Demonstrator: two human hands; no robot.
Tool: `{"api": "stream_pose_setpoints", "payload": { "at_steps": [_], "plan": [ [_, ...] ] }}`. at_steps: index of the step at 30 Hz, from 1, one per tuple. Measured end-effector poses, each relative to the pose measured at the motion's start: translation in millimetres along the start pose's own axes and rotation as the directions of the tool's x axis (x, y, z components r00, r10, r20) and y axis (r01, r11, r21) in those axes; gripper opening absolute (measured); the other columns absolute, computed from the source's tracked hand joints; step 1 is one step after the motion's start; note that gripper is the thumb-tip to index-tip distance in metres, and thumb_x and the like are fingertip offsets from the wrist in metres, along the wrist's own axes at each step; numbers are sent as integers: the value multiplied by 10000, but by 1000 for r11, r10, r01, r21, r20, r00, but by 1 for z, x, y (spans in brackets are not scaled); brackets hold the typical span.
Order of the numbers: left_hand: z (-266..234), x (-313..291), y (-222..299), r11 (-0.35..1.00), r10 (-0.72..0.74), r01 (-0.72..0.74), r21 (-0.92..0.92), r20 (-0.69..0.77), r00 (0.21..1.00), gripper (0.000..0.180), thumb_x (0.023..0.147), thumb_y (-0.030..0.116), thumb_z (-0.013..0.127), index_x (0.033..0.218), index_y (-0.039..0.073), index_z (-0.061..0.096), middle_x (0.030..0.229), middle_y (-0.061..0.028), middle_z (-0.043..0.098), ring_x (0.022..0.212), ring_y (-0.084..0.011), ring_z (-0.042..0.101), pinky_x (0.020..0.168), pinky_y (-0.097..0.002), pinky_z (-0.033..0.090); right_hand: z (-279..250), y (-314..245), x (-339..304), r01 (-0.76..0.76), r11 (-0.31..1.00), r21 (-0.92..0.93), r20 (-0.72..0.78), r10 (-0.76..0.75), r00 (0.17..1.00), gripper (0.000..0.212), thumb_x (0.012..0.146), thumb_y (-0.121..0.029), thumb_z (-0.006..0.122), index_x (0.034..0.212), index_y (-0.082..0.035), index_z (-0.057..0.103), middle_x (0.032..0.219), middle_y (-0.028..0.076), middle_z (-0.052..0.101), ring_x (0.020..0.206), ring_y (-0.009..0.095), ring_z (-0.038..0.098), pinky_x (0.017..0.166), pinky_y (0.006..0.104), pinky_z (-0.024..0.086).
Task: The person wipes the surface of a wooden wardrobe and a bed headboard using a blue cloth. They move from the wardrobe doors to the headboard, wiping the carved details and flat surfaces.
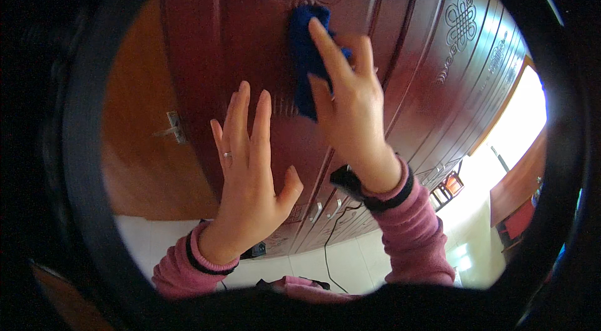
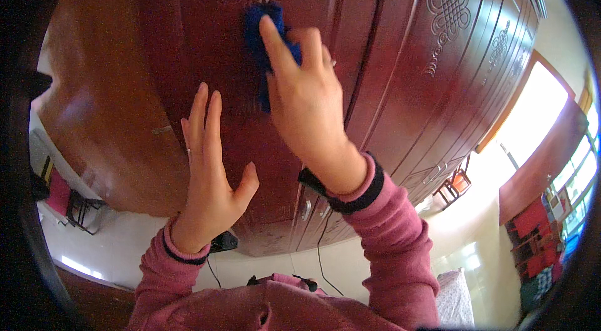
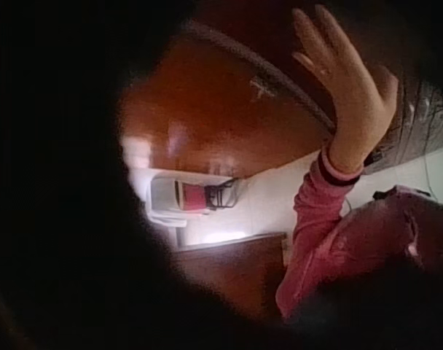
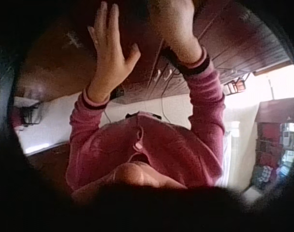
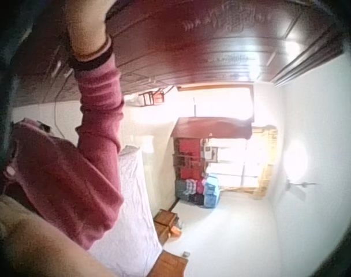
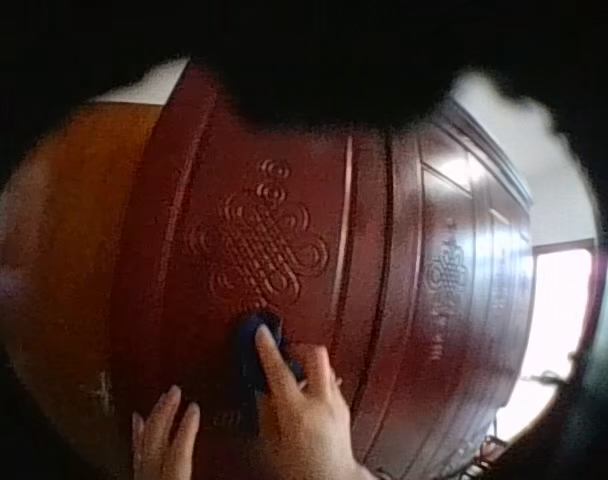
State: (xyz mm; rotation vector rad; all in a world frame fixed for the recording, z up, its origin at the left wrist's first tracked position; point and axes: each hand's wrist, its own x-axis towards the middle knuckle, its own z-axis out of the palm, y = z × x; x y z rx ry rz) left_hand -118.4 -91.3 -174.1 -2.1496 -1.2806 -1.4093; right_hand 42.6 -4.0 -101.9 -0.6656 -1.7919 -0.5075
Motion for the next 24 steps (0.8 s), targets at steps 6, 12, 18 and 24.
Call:
{"api": "stream_pose_setpoints", "payload": {
  "at_steps": [6,12,18,24],
  "plan": [
    [-21,-8,-22,1000,24,-23,14,-34,999,1031,818,73,707,1684,19,150,1725,-321,82,1601,-535,99,1219,-773,101,-1,1,46,173,979,-112,-110,-185,977,644,848,-20,699,1469,-159,602,1194,195,581,983,436,647,837,505,575],
    [-39,-17,-40,999,4,-4,-47,-10,1000,1046,800,56,720,1687,45,166,1728,-311,79,1605,-532,88,1220,-771,107,6,2,70,137,943,-304,-65,-164,984,252,952,-164,727,1196,-102,726,1171,230,669,987,443,684,848,498,565],
    [-46,-30,-52,985,54,-44,-167,53,997,984,785,12,701,1665,53,261,1726,-280,162,1605,-492,165,1257,-684,155,25,-40,49,136,953,-270,-57,-157,986,335,953,-115,712,1288,-133,703,1249,198,641,990,420,698,847,475,596],
    [-53,-45,-71,952,69,-39,-304,89,994,848,817,9,657,1610,11,356,1698,-279,240,1556,-481,267,1276,-581,204,38,-79,9,49,972,-230,58,-37,998,602,920,-33,718,1477,-240,618,1356,142,567,1015,382,693,815,431,623]
  ]
}}
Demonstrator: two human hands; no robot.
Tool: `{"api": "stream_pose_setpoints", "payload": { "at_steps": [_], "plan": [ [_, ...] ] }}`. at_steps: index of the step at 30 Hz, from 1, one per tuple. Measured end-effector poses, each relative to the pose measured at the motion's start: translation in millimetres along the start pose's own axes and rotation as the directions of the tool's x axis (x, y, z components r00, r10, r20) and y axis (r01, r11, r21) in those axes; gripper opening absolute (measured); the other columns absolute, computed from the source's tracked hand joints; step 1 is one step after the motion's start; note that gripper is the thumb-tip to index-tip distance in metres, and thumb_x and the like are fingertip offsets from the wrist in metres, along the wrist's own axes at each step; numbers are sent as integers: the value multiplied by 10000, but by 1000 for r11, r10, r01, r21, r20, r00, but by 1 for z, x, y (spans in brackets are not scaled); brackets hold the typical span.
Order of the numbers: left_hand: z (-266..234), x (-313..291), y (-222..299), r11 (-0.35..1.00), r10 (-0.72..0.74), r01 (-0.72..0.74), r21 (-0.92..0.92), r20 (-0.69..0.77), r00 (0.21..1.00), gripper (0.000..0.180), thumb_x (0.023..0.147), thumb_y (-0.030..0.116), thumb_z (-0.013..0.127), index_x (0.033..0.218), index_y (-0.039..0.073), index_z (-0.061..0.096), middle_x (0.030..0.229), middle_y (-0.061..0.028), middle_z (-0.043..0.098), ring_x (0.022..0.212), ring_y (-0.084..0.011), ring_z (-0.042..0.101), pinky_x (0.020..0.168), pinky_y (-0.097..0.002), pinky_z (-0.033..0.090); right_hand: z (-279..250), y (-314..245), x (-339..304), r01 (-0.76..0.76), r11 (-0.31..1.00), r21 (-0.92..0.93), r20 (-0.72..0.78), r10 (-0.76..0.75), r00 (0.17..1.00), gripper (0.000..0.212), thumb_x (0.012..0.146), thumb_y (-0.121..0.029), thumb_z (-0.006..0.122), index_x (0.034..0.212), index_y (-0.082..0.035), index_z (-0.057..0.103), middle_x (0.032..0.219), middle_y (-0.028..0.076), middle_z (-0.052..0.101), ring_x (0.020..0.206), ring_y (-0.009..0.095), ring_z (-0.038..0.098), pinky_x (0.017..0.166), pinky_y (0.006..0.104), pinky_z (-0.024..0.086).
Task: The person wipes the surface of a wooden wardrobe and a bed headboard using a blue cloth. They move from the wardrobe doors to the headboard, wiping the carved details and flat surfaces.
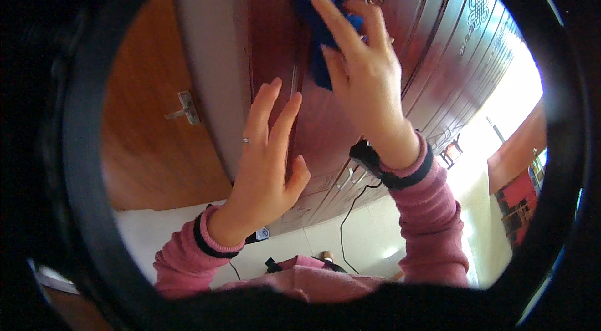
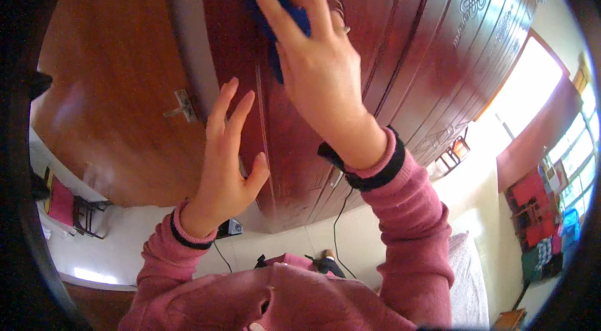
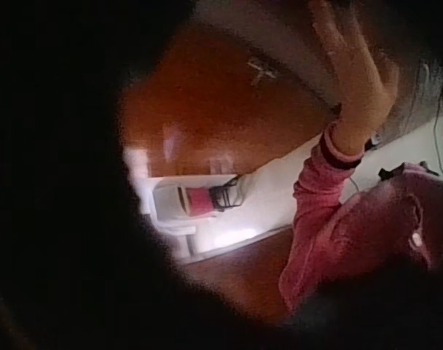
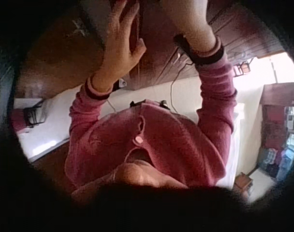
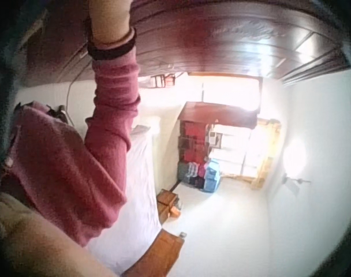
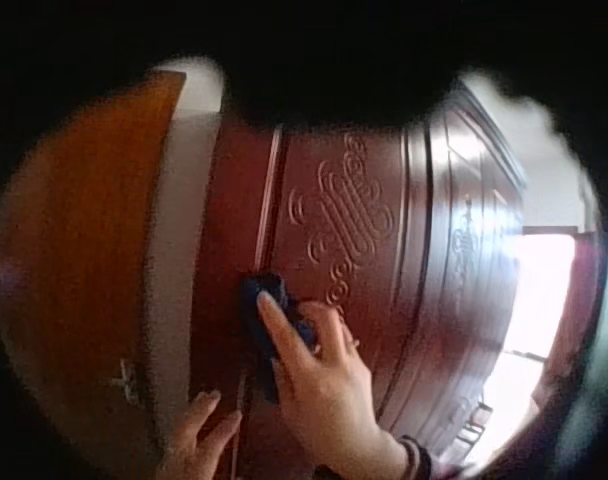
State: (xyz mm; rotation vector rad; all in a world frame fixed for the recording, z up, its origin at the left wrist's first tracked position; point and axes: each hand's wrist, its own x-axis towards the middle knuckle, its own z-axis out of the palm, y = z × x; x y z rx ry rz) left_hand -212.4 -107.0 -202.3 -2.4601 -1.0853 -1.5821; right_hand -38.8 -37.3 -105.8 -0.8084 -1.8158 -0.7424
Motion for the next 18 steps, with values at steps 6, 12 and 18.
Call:
{"api": "stream_pose_setpoints", "payload": {
  "at_steps": [6,12,18],
  "plan": [
    [-4,-17,-16,998,48,-46,33,-64,997,775,833,-32,643,1569,-9,400,1624,-295,332,1445,-474,410,1217,-544,328,14,-26,-51,-119,989,82,104,111,988,694,879,-13,737,1513,-244,578,1326,169,551,1075,390,677,839,453,622],
    [2,-27,-26,1000,0,1,6,-75,997,765,861,-96,658,1579,16,417,1580,-215,393,1404,-378,460,1071,-420,507,27,-50,-90,-242,948,207,180,206,962,744,828,-30,775,1515,-230,571,1326,173,536,1055,415,655,854,478,591],
    [13,-30,-26,997,-79,79,3,-22,997,884,806,-95,777,1601,45,415,1536,-196,420,1260,-349,573,939,-373,588,33,-61,-109,-299,902,312,212,241,947,747,831,-30,731,1535,-132,503,1315,222,500,1052,449,630,823,494,606]
  ]
}}
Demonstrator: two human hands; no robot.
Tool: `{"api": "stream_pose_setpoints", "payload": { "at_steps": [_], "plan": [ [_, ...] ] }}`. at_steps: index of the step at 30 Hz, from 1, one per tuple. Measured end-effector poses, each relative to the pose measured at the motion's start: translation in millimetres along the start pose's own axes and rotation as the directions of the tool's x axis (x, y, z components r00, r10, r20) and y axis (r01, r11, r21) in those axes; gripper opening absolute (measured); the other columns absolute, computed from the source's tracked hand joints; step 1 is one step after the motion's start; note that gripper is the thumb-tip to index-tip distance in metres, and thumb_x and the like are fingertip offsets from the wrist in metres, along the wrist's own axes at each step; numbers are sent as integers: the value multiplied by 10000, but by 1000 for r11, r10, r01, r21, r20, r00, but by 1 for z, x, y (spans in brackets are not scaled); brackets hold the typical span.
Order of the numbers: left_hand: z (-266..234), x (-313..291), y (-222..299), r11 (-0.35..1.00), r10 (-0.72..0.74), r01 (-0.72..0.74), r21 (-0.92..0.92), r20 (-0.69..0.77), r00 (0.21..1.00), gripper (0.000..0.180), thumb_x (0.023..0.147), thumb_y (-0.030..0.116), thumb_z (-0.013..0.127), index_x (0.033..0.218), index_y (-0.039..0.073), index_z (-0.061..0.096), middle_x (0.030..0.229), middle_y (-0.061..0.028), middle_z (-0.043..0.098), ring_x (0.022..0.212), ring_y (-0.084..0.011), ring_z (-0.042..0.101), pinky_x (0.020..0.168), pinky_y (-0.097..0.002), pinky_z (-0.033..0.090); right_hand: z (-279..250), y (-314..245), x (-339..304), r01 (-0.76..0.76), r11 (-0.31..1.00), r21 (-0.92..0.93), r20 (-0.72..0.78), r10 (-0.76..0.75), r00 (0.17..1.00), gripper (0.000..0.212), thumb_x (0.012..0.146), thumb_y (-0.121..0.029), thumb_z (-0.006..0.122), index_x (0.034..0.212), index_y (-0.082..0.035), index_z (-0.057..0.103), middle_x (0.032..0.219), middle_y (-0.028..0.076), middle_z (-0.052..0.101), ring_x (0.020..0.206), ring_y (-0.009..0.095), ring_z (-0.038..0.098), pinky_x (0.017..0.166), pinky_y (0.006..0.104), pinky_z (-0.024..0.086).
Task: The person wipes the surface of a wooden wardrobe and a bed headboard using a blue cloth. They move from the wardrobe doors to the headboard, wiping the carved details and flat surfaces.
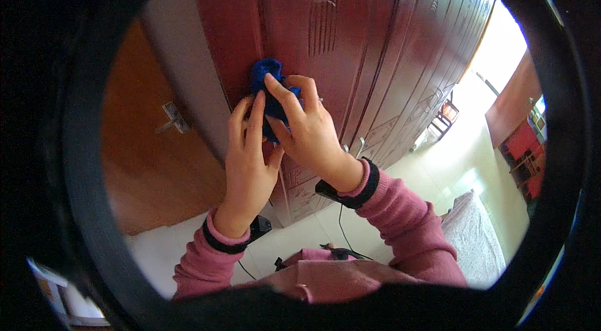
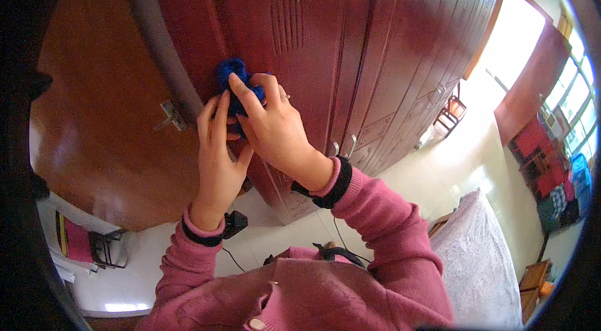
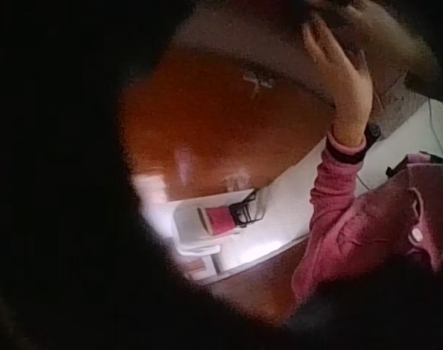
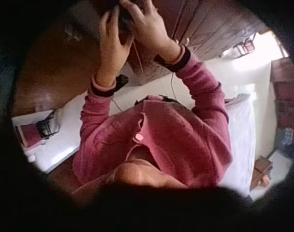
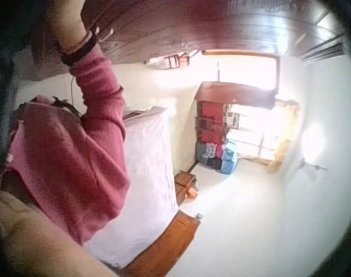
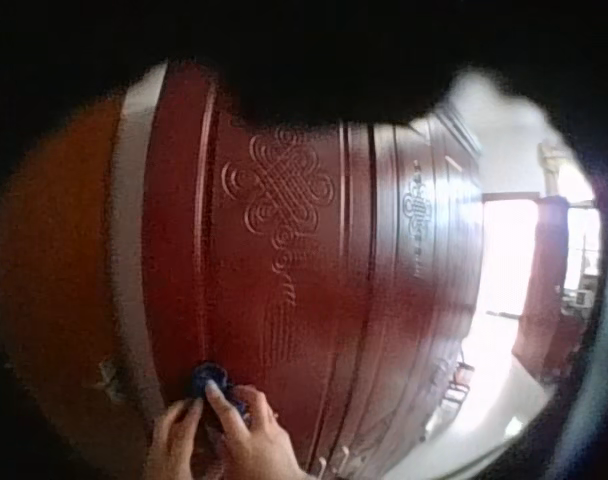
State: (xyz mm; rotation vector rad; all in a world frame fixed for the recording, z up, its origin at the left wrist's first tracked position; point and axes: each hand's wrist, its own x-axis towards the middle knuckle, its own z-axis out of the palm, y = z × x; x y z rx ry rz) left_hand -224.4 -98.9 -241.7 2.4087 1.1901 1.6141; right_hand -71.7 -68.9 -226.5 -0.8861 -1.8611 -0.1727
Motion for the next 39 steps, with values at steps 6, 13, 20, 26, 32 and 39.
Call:
{"api": "stream_pose_setpoints", "payload": {
  "at_steps": [6,13,20,26,32,39],
  "plan": [
    [2,12,10,991,-5,8,136,-23,1000,947,765,-110,802,1612,111,441,1522,-179,443,1204,-357,624,914,-374,601,-3,-8,4,-65,997,36,-38,66,997,743,837,-20,730,1532,-150,503,1308,227,501,1039,455,642,823,496,614],
    [37,38,25,969,62,-51,242,-38,997,883,781,-69,788,1589,108,480,1512,-176,483,1232,-389,618,1016,-441,547,-22,17,8,-143,986,84,-115,152,982,731,830,-2,712,1519,-125,503,1317,242,501,981,481,655,818,519,600],
    [84,64,36,930,158,-141,339,-23,987,707,878,-14,713,1548,138,549,1468,-158,544,1224,-393,620,1014,-453,535,-40,61,3,-201,956,216,-201,245,949,708,838,7,702,1508,-94,496,1348,248,489,1038,516,629,868,550,576],
    [119,70,36,873,259,-243,422,18,966,616,865,40,714,1465,163,649,1414,-86,603,1099,-332,626,921,-413,572,-50,99,-15,-212,963,164,-260,250,933,752,768,47,698,1488,-15,491,1262,247,548,1148,480,561,1003,512,482],
    [151,67,28,803,344,-340,489,86,935,604,819,39,746,1410,159,703,1376,-67,633,1111,-311,614,947,-404,567,-46,127,-39,-232,945,230,-319,299,899,736,803,38,708,1500,1,472,1299,260,514,1123,491,612,869,494,571],
    [153,70,26,752,390,-398,526,131,911,578,823,56,730,1380,212,722,1310,-8,647,1063,-282,626,842,-355,599,-65,142,-59,-225,891,394,-185,317,930,735,811,16,786,1497,-19,525,1321,174,537,1090,281,630,876,353,586]
  ]
}}
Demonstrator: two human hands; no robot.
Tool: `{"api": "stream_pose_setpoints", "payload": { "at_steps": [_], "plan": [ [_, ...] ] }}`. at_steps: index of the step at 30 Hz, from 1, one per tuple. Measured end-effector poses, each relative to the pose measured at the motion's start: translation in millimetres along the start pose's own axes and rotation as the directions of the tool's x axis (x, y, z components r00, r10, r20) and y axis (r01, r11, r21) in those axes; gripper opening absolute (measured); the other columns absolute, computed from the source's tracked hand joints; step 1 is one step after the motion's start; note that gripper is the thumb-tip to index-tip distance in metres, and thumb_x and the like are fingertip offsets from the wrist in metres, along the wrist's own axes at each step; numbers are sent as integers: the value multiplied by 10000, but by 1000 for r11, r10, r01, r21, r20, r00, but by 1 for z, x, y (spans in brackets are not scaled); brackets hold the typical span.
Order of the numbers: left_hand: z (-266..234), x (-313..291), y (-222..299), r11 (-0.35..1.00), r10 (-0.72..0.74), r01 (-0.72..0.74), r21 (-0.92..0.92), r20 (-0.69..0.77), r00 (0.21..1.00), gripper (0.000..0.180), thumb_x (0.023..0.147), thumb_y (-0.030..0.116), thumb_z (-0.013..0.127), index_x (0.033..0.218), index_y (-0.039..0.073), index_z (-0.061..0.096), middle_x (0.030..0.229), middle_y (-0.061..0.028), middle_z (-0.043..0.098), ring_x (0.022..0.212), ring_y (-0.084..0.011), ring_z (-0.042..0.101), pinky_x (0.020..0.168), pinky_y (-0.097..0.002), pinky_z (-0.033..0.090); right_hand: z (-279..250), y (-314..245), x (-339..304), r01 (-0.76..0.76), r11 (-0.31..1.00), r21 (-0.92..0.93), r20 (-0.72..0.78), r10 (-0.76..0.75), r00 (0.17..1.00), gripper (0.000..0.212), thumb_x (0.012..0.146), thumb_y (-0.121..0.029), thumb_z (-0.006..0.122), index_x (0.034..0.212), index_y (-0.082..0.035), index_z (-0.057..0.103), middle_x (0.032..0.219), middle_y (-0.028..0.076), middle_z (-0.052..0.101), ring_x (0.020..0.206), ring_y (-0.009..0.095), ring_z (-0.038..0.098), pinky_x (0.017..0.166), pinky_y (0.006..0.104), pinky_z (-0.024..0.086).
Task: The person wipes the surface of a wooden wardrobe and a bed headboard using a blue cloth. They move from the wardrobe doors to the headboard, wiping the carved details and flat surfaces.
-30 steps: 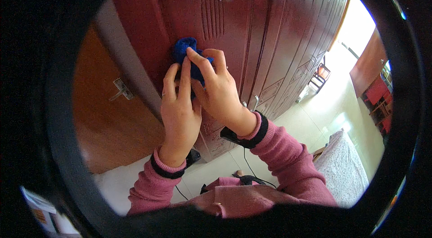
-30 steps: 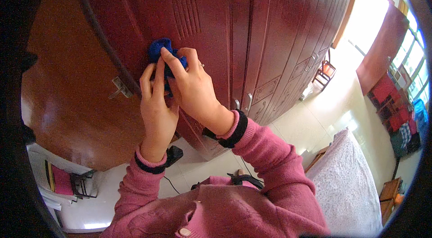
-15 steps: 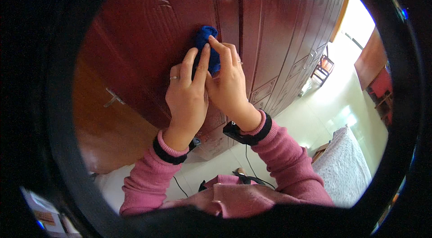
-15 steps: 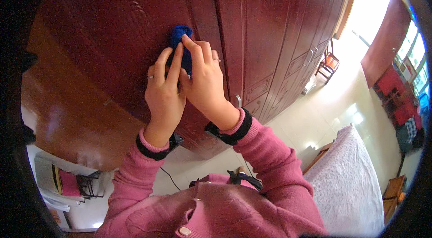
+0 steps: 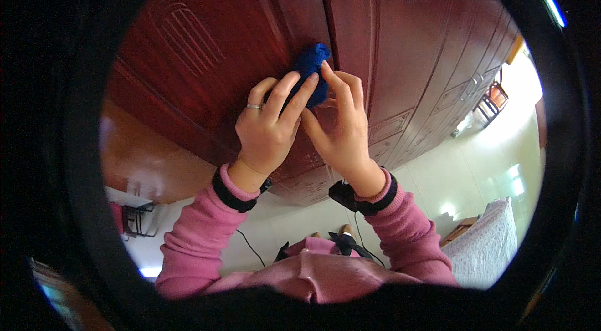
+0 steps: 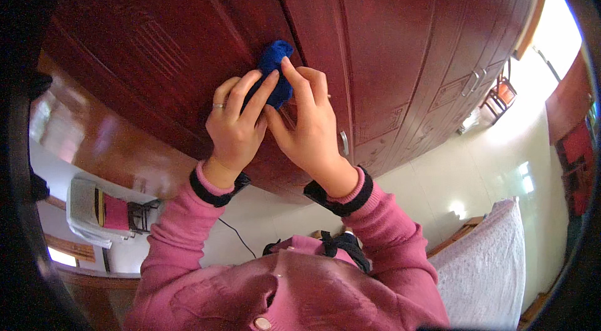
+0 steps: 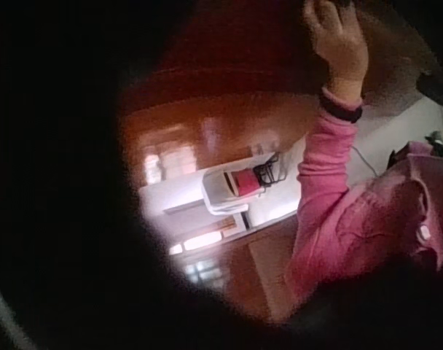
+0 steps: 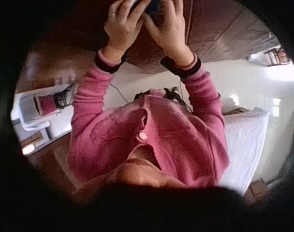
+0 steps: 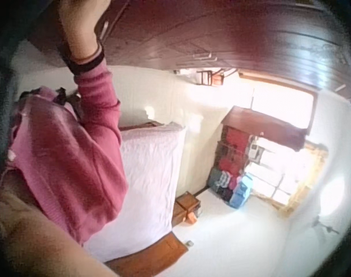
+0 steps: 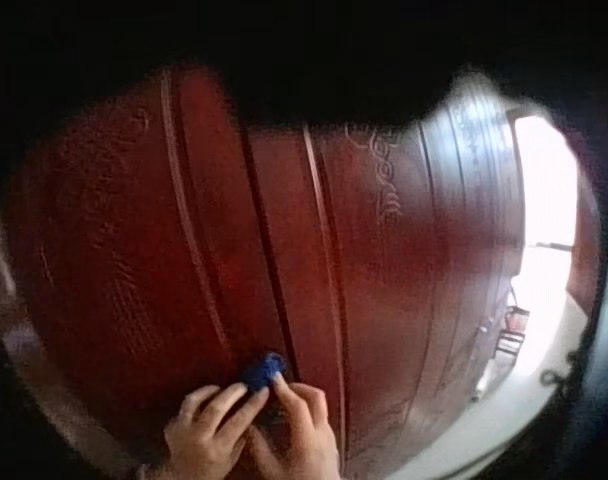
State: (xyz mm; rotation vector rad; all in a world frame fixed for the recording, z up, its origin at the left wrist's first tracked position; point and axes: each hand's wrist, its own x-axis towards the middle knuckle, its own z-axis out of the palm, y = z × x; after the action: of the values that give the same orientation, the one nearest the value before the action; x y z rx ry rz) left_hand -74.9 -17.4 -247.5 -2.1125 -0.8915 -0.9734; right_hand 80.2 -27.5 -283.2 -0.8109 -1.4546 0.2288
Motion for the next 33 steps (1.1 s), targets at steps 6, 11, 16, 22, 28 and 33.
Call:
{"api": "stream_pose_setpoints", "payload": {
  "at_steps": [6,11,16,22,28,33],
  "plan": [
    [-14,10,-1,999,8,-10,34,59,998,730,672,-11,816,1368,190,725,1274,-52,646,1088,-291,616,917,-403,559,-18,15,-15,-16,993,113,42,11,999,649,841,-14,789,1459,-75,599,1289,155,560,996,259,646,827,352,589],
    [-34,24,-12,991,-4,2,131,20,1000,752,679,-18,836,1396,172,714,1271,-91,619,1115,-296,615,947,-410,529,-25,32,-32,-88,980,180,55,79,995,613,853,7,771,1440,-68,613,1269,141,574,952,224,633,821,334,572],
    [-49,41,-36,981,40,2,192,-214,976,742,721,33,846,1428,207,703,1202,-85,588,985,-248,583,844,-371,526,-33,41,-45,-132,976,170,45,127,991,578,855,28,760,1412,-57,632,1207,125,605,914,203,625,809,318,555],
    [-44,38,-40,980,95,-64,189,-164,982,707,700,34,841,1377,208,738,1174,-47,593,973,-241,571,861,-376,502,-31,40,-57,-155,979,132,1,156,988,529,865,30,752,1378,-43,646,1110,110,625,863,193,623,797,313,548],
    [-26,13,-16,988,103,-108,109,47,994,735,669,-3,822,1369,207,734,1164,-52,589,1005,-271,582,886,-411,521,-20,35,-72,-207,974,90,-3,209,978,499,864,34,745,1350,-40,662,1037,89,630,837,176,615,776,303,533],
    [-10,-19,-3,997,70,-77,31,188,980,706,716,30,811,1389,225,719,1200,-49,593,1038,-294,579,878,-404,548,-10,30,-84,-231,972,46,4,232,973,481,872,32,735,1343,-34,661,1040,95,637,844,179,625,780,303,535]
  ]
}}
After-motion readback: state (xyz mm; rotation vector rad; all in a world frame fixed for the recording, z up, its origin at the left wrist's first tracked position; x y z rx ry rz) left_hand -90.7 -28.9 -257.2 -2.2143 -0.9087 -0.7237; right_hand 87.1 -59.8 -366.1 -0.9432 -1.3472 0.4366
